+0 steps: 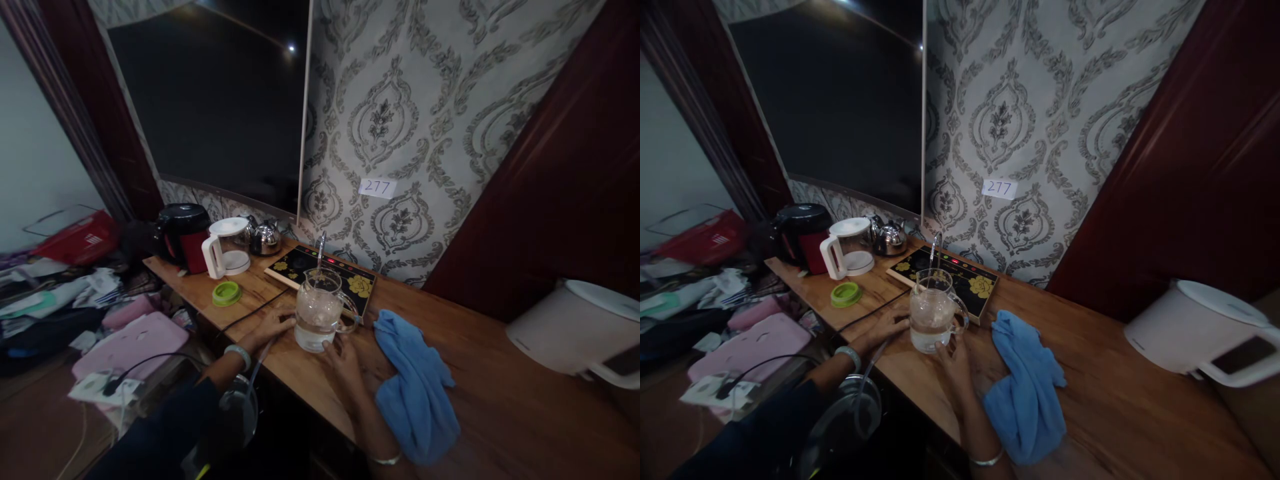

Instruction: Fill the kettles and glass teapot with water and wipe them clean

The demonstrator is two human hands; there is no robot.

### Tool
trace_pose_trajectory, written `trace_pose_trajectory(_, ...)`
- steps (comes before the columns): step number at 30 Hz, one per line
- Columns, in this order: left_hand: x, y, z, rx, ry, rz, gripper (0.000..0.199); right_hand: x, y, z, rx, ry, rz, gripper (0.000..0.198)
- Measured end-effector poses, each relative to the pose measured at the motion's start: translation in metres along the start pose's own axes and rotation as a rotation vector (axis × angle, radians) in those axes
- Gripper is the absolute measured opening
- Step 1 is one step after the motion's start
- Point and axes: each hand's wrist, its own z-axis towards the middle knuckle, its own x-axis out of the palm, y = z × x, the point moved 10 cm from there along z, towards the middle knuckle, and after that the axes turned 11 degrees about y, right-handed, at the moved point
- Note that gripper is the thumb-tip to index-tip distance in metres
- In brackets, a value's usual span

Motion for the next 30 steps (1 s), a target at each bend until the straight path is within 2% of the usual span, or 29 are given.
trace_pose_trajectory(8, 0.0001, -0.0032, -0.0003, -0.013, -0.006, -0.001, 0.052, -0.0018, 0.001, 0.0002, -0.001, -0.002, 0.004, 0.067)
trace_pose_trajectory(21, 0.0008, -0.0072, 0.0002, 0.001, 0.005, -0.012, 0.05, -0.0027, -0.0022, 0.0001, 0.012, -0.01, 0.013, 0.064)
trace_pose_trajectory(30, -0.001, -0.0008, -0.0005, -0.033, -0.001, -0.01, 0.048, -0.0027, -0.0047, 0.0005, 0.012, 0.002, 0.026, 0.065)
